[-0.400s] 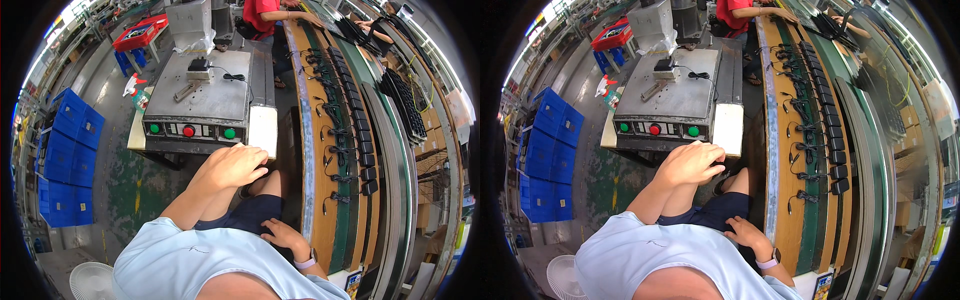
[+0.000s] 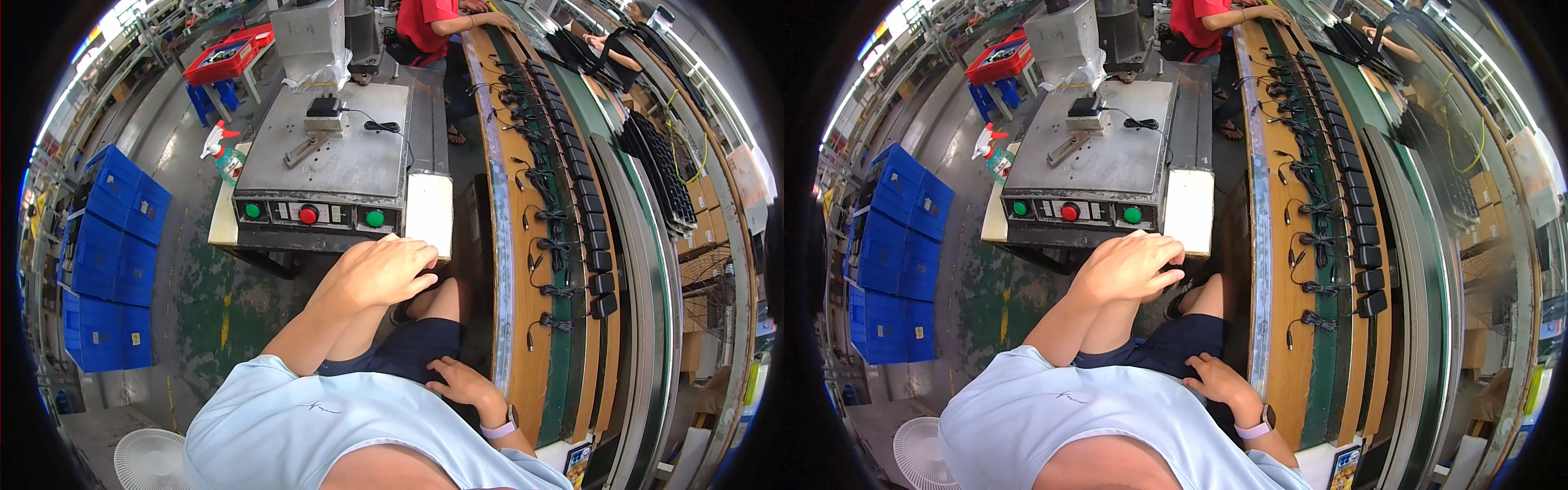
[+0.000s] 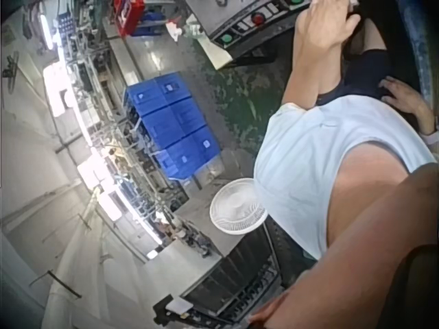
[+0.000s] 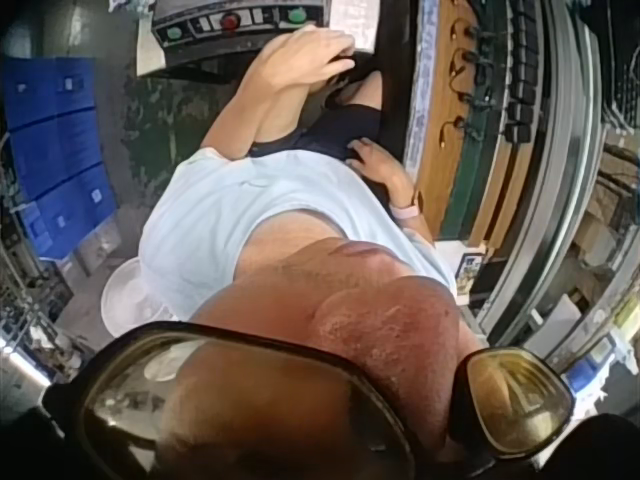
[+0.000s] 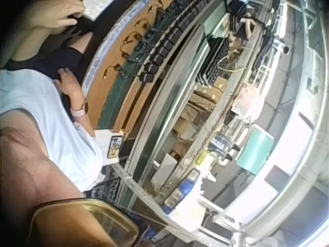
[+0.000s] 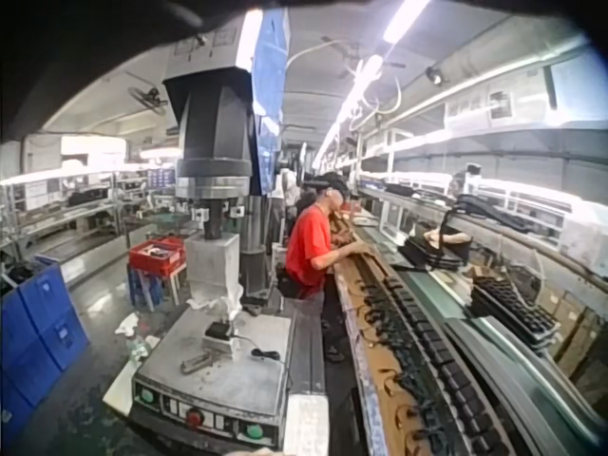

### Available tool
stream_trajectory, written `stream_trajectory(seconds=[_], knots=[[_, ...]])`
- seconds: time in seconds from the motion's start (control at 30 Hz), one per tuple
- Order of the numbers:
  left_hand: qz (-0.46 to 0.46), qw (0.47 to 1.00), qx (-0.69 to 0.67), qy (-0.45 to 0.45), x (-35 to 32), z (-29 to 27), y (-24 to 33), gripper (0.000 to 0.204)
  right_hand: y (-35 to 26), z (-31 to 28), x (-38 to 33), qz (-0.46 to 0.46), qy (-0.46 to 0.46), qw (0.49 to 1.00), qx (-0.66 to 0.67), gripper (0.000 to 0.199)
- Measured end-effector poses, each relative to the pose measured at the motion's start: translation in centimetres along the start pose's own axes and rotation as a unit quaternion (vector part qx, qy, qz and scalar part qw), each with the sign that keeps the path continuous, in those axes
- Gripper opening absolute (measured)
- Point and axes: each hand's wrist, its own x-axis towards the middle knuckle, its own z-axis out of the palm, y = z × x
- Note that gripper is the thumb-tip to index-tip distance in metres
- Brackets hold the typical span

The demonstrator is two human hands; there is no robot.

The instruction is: Operating a pneumatic press machine to assemble electronic components and verifying them using a handheld device.

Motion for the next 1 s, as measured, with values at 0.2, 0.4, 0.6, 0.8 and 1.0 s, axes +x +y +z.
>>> stream_trajectory(seconds=[0.2, 0.4, 0.6, 0.8, 1.0], knots=[[0.002, 1.0, -0.003, -0.005, 0.0, -0.1, 0.0, 0.021, -0.2, 0.1, 0.1, -0.002, 0.01, 1.0, 0.007, 0.04], [0.008, 1.0, -0.021, -0.011, 0.1, -0.2, 0.1, 0.021, -0.1, -0.3, 0.0, -0.012, 0.029, 0.999, 0.014, 0.038], [0.012, 0.998, -0.057, -0.025, 1.0, 0.6, 0.0, 0.02, -4.2, -3.7, -1.0, -0.074, 0.177, 0.964, 0.182, 0.024], [0.012, 1.0, -0.027, -0.001, 0.3, 0.5, 0.4, 0.019, 1.2, -11.5, -8.8, 0.101, 0.619, 0.77, -0.116, 0.045], [-0.007, 0.997, -0.032, 0.064, -1.5, 0.3, 0.3, 0.017, 13.1, -16.9, -10.4, 0.345, 0.552, 0.752, -0.107, 0.065]])
